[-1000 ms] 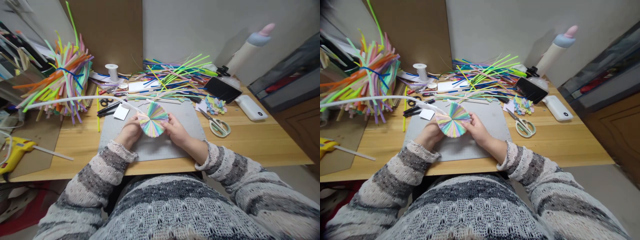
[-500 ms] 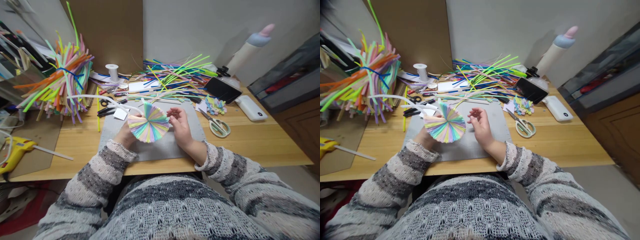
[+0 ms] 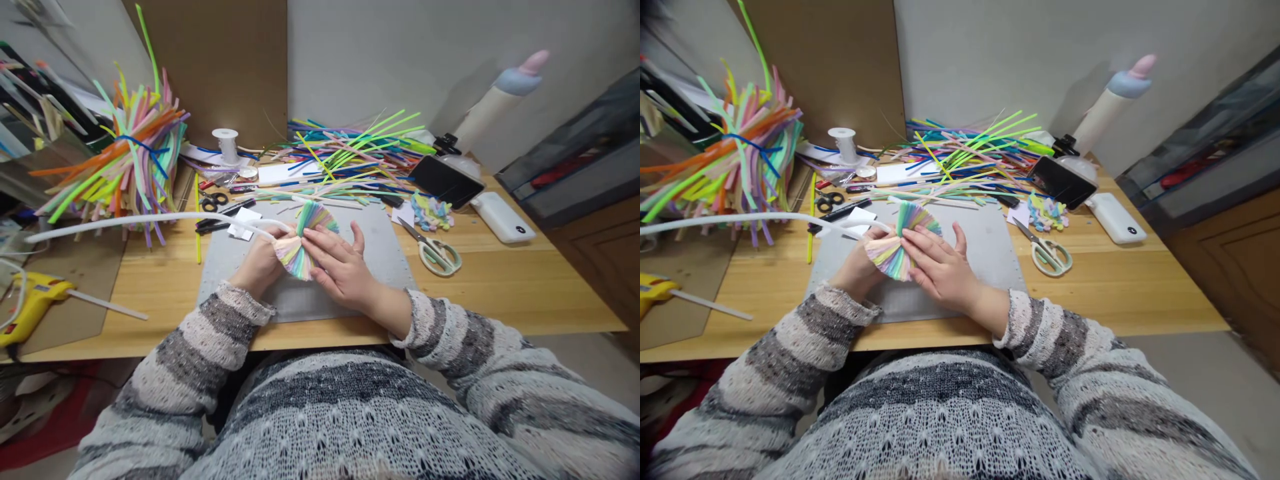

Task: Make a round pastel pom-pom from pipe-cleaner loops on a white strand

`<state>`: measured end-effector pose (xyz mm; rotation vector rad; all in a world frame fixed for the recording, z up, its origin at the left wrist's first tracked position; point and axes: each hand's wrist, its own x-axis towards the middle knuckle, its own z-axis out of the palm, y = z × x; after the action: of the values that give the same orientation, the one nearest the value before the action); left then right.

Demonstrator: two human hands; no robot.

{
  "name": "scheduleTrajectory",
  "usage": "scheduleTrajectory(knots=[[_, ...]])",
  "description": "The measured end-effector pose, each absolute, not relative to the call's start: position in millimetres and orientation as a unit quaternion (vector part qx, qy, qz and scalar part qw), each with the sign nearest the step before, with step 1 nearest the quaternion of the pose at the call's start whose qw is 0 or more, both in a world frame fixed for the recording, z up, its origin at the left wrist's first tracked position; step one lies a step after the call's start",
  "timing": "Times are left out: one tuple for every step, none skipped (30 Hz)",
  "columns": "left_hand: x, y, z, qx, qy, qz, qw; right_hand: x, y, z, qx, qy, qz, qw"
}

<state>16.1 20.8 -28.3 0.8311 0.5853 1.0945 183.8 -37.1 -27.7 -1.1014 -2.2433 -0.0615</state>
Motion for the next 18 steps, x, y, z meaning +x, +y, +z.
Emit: scheduleTrajectory(knots=[[15.8, 19.8, -27.7, 0.375, 0.267, 0.5, 0.734, 184.5, -36.7, -28.0, -0.419, -0.853, -0.021, 0.311], [15.5, 18.6, -27.1, 0.371, 0.269, 0.501, 0.734, 185.4, -36.3, -28.0, -0.42, -0.853, -0.019, 0.309], [15.2, 17.4, -26.6, 0.367, 0.272, 0.501, 0.735, 186.2, -36.1, -27.7, -0.42, -0.854, -0.019, 0.307], [15.0, 16.3, -26.2, 0.362, 0.274, 0.501, 0.737, 186.8, -35.9, -27.2, -0.419, -0.855, -0.02, 0.305], [14.8, 15.6, -26.2, 0.358, 0.274, 0.499, 0.74, 187.2, -35.9, -26.7, -0.419, -0.856, -0.021, 0.302], [14.6, 15.4, -26.3, 0.355, 0.272, 0.496, 0.744, 187.2, -36.0, -26.1, -0.418, -0.857, -0.022, 0.299], [14.6, 15.7, -26.7, 0.355, 0.268, 0.494, 0.748, 187.0, -36.1, -25.7, -0.417, -0.859, -0.024, 0.297], [14.7, 16.5, -27.4, 0.354, 0.263, 0.492, 0.751, 186.6, -36.2, -25.6, -0.416, -0.86, -0.026, 0.295], [14.8, 17.6, -28.1, 0.352, 0.259, 0.493, 0.752, 186.2, -36.2, -25.8, -0.413, -0.861, -0.027, 0.294], [14.9, 18.8, -28.9, 0.349, 0.257, 0.497, 0.752, 185.8, -36.2, -26.3, -0.411, -0.863, -0.027, 0.292], [15.0, 20.0, -29.6, 0.345, 0.256, 0.501, 0.751, 185.6, -36.1, -27.1, -0.409, -0.865, -0.027, 0.29], [15.1, 20.9, -30.0, 0.34, 0.257, 0.506, 0.75, 185.5, -35.9, -28.0, -0.407, -0.867, -0.027, 0.288], [15.1, 21.6, -30.3, 0.336, 0.259, 0.509, 0.749, 185.5, -35.8, -29.1, -0.406, -0.869, -0.026, 0.283], [15.1, 21.8, -30.3, 0.333, 0.262, 0.51, 0.748, 185.6, -35.7, -30.1, -0.405, -0.871, -0.025, 0.278], [15.1, 21.8, -30.1, 0.33, 0.267, 0.511, 0.748, 185.6, -35.8, -31.1, -0.405, -0.873, -0.023, 0.271], [15.1, 21.4, -29.7, 0.325, 0.272, 0.512, 0.748, 185.7, -35.9, -31.9, -0.405, -0.875, -0.022, 0.266], [15.1, 20.9, -29.2, 0.319, 0.277, 0.513, 0.747, 185.7, -36.1, -32.4, -0.405, -0.876, -0.021, 0.262], [15.1, 20.3, -28.6, 0.314, 0.281, 0.515, 0.747, 185.6, -36.4, -32.9, -0.407, -0.875, -0.02, 0.261]])
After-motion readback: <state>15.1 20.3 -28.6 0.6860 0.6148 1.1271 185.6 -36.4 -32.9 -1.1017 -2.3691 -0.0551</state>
